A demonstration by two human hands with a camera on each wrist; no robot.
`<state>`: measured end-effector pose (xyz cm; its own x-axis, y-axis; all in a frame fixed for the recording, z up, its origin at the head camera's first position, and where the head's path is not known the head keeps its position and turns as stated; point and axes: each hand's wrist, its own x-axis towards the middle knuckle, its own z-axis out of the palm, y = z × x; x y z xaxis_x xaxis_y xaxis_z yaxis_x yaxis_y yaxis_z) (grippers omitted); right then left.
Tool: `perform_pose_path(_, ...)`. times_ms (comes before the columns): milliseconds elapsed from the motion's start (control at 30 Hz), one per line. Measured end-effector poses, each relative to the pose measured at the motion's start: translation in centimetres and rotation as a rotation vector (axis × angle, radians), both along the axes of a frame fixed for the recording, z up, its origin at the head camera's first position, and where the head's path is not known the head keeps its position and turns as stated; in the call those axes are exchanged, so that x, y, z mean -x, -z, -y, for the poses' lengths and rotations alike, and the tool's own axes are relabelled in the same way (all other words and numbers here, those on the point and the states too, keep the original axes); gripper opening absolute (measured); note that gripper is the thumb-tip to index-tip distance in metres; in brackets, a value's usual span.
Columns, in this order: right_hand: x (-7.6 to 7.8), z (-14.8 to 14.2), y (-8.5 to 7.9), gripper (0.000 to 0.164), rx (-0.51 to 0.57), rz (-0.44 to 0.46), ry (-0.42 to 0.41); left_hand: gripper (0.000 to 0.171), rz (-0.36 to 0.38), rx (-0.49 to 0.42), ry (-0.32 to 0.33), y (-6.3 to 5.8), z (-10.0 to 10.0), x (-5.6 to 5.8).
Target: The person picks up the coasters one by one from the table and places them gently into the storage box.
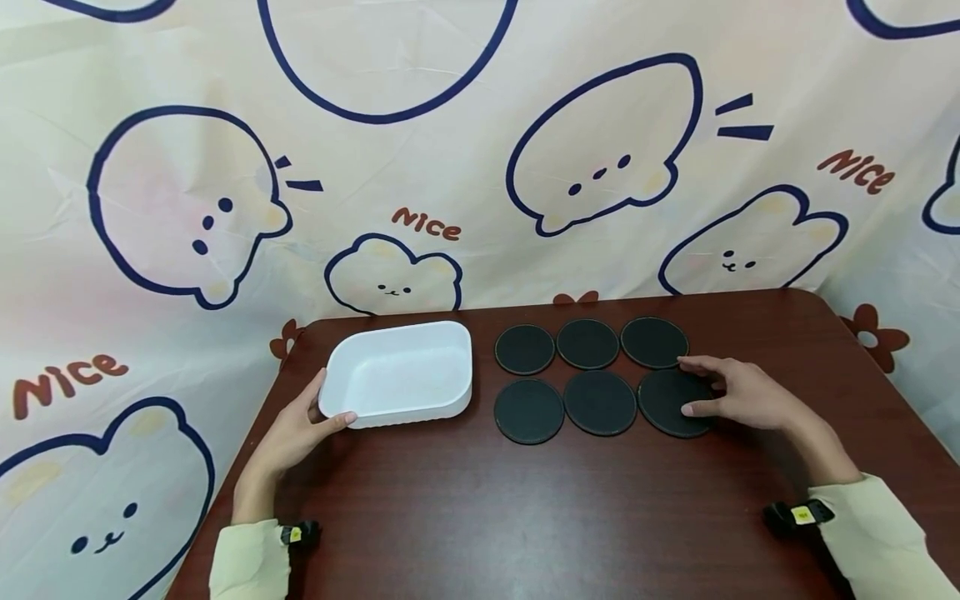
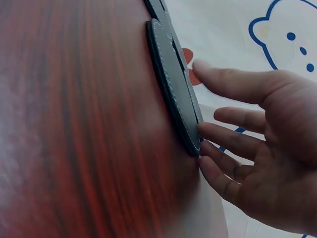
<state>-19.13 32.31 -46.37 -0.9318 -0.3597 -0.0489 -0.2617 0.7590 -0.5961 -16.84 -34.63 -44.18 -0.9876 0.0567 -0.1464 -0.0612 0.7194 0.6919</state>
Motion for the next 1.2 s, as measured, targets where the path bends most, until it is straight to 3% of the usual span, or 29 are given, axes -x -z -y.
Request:
perform_pose_path(533, -0.36, 1.06, 0.04, 0.08, 0.01, -0.046, 0.05, 0.111, -0.035, -0.001, 0.006, 0.08, 0.08, 0.22)
perform_pose_path(900, -0.07, 0.59, -0.22, 0.088, -0.026, -0.003, 0.091, 0.108, -0.046, -0.049, -0.006, 0.34, 0.28, 0.24)
perform_pose_path(1200, -0.01, 0.24, -0.36, 0.08, -0.018, -0.004, 0.113, 0.103, -0.063, -0.112, -0.015, 0.57, 0.67, 0.19)
